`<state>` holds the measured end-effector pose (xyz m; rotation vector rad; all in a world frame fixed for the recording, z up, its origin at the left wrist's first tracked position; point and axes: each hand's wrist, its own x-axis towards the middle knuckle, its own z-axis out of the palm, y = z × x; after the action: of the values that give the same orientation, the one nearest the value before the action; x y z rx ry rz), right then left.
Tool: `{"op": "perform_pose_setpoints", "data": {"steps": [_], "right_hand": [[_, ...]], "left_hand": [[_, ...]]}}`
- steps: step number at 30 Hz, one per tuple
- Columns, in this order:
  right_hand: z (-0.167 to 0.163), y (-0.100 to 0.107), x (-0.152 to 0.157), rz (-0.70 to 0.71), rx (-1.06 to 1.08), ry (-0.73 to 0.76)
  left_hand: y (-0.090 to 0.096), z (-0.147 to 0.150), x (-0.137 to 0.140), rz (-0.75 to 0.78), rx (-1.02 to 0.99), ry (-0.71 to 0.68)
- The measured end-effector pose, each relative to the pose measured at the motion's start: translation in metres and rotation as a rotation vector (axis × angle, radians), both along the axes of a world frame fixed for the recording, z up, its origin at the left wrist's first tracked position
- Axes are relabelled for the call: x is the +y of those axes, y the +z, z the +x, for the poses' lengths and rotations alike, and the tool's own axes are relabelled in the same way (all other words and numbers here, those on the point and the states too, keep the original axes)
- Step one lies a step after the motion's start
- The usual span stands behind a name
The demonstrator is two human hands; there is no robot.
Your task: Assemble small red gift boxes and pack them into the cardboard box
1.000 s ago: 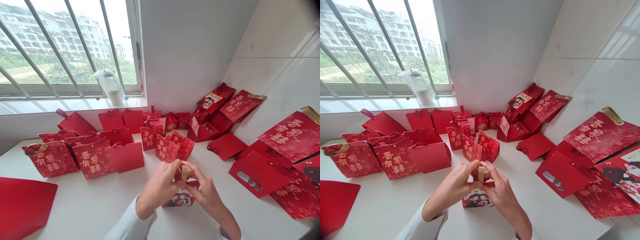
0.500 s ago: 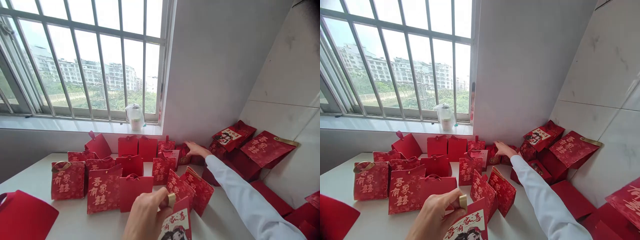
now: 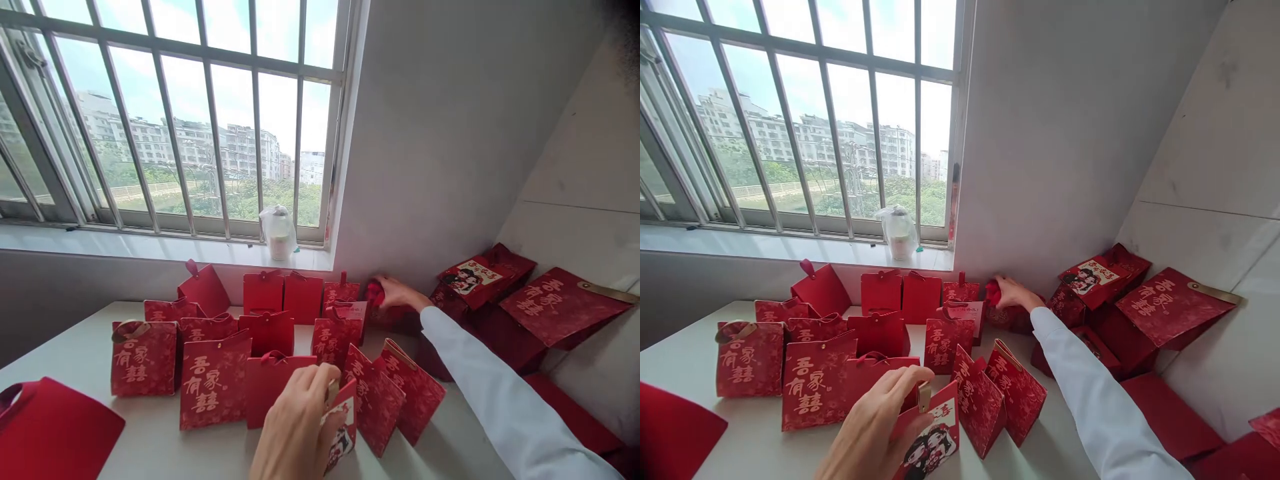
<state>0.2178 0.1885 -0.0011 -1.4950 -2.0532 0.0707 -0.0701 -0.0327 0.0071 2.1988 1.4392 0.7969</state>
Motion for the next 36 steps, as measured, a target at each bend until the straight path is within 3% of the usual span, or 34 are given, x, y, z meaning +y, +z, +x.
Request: {"op": "perform_pose_setpoints", "data": {"steps": [2, 4, 7, 9, 11, 14, 18, 21, 25, 30, 36], "right_hand": [[0.002, 0.033, -0.014, -0.064, -0.090, -0.015], [0.003, 0.070, -0.042, -0.029, -0.156, -0.017], [-0.002, 0.113, -0.113, 0.099, -0.201, 0.053], [-0.013, 0.121, -0.174, 0.128, -0.209, 0.112], [-0.029, 0.109, -0.233, 0.120, -0.202, 0.175], [-0.056, 0.067, -0.301, 0.043, -0.138, 0.217], [-0.080, -0.003, -0.345, -0.066, -0.013, 0.188], [-0.085, -0.044, -0.360, -0.107, 0.049, 0.149], [-0.069, -0.061, -0.374, -0.235, 0.227, 0.147], [-0.036, -0.069, -0.374, -0.299, 0.650, -0.031], [-0.037, -0.096, -0.348, -0.561, 0.934, -0.132]], "left_hand": [[0.003, -0.004, -0.001, 0.084, -0.053, -0.023], [0.006, -0.007, -0.002, 0.193, -0.115, -0.032], [0.016, -0.007, -0.006, 0.290, -0.225, -0.022], [0.026, -0.004, -0.014, 0.293, -0.287, -0.041], [0.038, 0.002, -0.029, 0.275, -0.284, -0.100], [0.051, 0.009, -0.054, 0.190, -0.078, -0.269], [0.044, 0.023, -0.072, 0.055, 0.335, -0.564], [0.025, 0.039, -0.070, -0.026, 0.602, -0.698], [0.009, 0.057, -0.058, -0.131, 0.757, -0.786], [0.005, 0.056, -0.040, -0.266, 0.687, -0.779], [-0.003, 0.048, -0.024, -0.612, 0.411, -0.790]]}}
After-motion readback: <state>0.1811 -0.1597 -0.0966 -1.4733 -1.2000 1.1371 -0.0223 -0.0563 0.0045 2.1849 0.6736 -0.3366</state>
